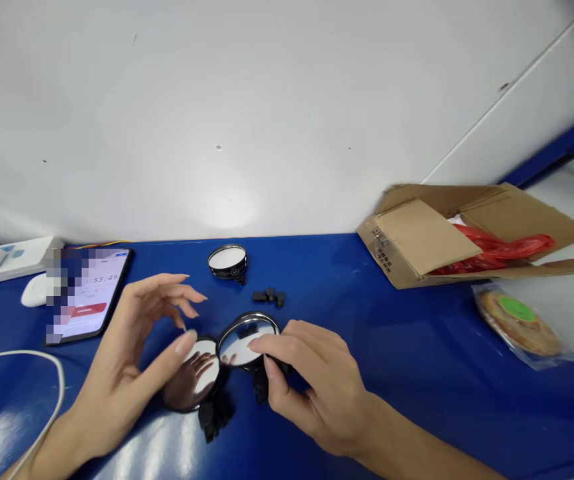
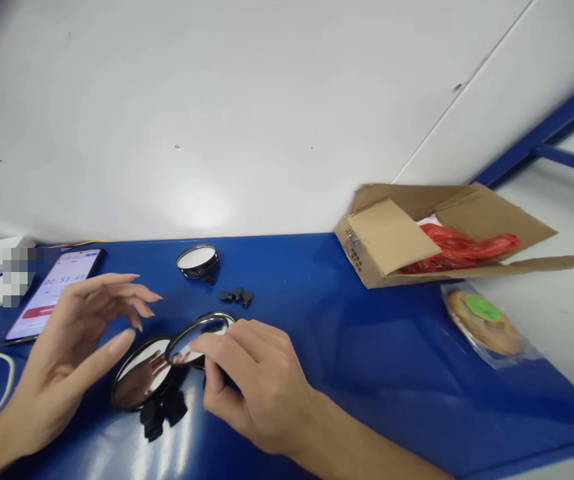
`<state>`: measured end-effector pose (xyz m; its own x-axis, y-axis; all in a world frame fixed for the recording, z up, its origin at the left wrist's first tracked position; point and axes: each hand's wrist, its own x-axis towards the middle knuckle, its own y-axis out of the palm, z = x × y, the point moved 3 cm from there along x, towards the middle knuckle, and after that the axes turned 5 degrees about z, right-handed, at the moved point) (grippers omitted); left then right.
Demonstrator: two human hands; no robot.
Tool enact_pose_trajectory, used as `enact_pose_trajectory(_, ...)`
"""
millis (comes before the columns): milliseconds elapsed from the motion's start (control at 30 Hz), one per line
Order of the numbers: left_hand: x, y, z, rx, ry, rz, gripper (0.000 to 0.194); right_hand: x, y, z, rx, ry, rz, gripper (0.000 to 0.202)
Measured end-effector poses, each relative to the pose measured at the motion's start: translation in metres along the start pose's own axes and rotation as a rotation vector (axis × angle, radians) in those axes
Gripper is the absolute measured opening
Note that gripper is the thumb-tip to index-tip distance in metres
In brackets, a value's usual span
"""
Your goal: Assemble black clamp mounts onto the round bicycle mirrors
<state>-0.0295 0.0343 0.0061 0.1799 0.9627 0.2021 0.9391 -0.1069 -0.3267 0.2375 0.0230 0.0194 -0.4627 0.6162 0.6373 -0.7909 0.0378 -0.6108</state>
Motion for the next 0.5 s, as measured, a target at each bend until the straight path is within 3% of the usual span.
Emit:
enact_pose_trajectory(133,-0.012,0.005,-0.009,0.215,0.266,0.248,0.084,0.000,-0.004,0.006,0.148,-0.022,-0.037,0.028)
enact_pose_trajectory(200,-0.019,0.011,-0.010,0.319,0.370,0.319,0.089,-0.002,-0.003,0.010,0.237,0.009,-0.053,0.027)
enact_pose_trajectory(367,-0.029,0.015,-0.011,0.442,0.487,0.246,0.060,-0.007,0.005,0.014,0.351,0.114,-0.045,0.026)
enact_pose_trajectory(500,-0.028,0.013,-0.014,0.513,0.526,0.213,0.059,-0.003,0.008,0.013,0.218,0.098,-0.074,0.026)
